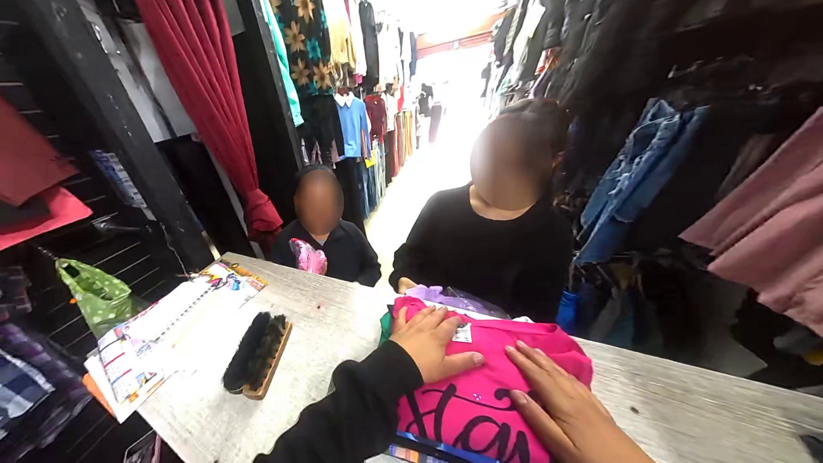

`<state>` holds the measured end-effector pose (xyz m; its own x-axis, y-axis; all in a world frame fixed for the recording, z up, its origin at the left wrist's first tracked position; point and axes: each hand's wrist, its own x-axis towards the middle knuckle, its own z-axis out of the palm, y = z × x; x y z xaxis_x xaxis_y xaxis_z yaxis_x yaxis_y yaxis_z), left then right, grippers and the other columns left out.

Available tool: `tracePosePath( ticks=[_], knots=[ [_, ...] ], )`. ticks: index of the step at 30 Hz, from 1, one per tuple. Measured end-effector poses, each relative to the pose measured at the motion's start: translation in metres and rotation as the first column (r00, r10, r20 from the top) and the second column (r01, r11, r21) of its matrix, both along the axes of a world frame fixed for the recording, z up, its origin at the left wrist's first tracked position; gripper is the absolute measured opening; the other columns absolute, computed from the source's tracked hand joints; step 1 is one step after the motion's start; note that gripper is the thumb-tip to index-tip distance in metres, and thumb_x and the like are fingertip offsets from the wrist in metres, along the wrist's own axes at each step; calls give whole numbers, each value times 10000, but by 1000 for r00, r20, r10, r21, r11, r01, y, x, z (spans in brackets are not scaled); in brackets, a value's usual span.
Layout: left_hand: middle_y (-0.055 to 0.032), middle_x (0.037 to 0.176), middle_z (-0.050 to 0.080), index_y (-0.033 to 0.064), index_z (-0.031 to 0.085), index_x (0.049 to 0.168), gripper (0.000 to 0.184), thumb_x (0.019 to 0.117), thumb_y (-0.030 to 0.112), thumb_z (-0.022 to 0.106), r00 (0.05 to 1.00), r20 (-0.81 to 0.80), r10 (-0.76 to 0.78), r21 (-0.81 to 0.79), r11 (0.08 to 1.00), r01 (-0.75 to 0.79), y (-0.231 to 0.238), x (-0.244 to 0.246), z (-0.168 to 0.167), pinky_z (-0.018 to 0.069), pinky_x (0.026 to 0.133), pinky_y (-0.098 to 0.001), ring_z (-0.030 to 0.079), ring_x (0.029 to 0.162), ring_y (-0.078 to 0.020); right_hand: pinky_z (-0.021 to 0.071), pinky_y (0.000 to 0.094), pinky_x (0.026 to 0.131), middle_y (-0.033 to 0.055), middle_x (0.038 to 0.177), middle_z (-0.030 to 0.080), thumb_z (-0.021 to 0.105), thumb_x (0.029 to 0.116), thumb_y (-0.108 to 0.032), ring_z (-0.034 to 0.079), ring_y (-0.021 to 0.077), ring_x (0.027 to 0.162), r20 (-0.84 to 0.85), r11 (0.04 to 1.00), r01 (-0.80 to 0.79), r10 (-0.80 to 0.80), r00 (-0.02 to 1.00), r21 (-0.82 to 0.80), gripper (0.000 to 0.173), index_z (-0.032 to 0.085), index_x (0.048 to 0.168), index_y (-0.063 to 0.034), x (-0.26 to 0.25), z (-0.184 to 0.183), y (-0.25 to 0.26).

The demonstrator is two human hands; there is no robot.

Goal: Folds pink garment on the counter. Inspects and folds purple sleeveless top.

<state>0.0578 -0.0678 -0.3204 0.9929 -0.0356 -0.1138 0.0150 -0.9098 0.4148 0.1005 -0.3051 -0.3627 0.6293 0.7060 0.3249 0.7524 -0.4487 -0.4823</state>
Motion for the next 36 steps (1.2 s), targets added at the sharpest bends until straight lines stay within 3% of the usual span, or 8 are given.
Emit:
tracePosePath(
  ticks=[16,20,24,27,29,32,34,36],
  knots=[
    [-59,1673,308,177,386,1589,768,1003,673,383,1000,-3,5,10,1000,-5,1,2,-2,23,1229,-650,193,1573,-233,355,704,1087,212,1503,525,311,1031,-518,488,432,1397,99,993,73,-82,992,93,680,568,1451,-50,-1,-10,6],
    [-112,1654,335,130,406,1574,705,1020,558,484,995,97,21,-59,998,-15,7,2,4,113,1235,-642,252,1554,-277,355,701,1091,197,1511,523,304,1032,-521,485,426,1402,98,992,78,-88,991,100,677,570,1452,-61,-2,-11,7],
    [-224,1578,418,9,515,1472,655,959,381,678,767,629,129,-3,987,-163,32,2,19,340,1142,-666,414,1455,-399,368,703,1076,204,1492,540,306,1031,-512,503,426,1386,116,991,76,-89,989,110,669,580,1443,-61,-1,-13,8],
    [-270,1576,395,-28,493,1466,721,895,312,770,568,811,141,35,957,-287,59,3,64,315,1131,-705,382,1462,-449,364,701,1082,198,1495,539,315,1029,-507,499,424,1391,113,990,85,-98,989,115,661,580,1444,-66,-2,-11,8],
    [-248,1602,367,-7,472,1487,780,849,286,811,532,837,126,47,953,-301,74,14,91,284,1153,-691,333,1493,-436,370,700,1077,198,1487,548,314,1026,-510,507,423,1385,121,989,90,-105,987,120,665,587,1437,-64,-2,-11,9],
    [-208,1640,321,96,486,1508,825,791,318,829,695,719,5,249,932,-264,99,33,125,234,1161,-727,268,1522,-441,362,702,1084,196,1499,537,306,1026,-517,496,421,1395,105,991,89,-100,989,103,675,575,1449,-65,-3,-9,9],
    [-204,1589,416,98,657,1343,558,812,163,818,817,572,-74,342,927,-156,106,42,139,222,1141,-766,328,1491,-458,362,701,1084,195,1501,534,313,1024,-513,492,425,1397,101,991,86,-96,990,100,672,578,1446,-62,-3,-8,9],
    [-207,1424,593,36,741,1179,274,915,38,666,886,450,-116,385,920,-75,105,44,148,331,1102,-703,508,1365,-434,364,697,1086,195,1500,535,312,1024,-513,492,421,1397,106,992,83,-93,990,96,673,576,1448,-62,-3,-8,8]
  ],
)
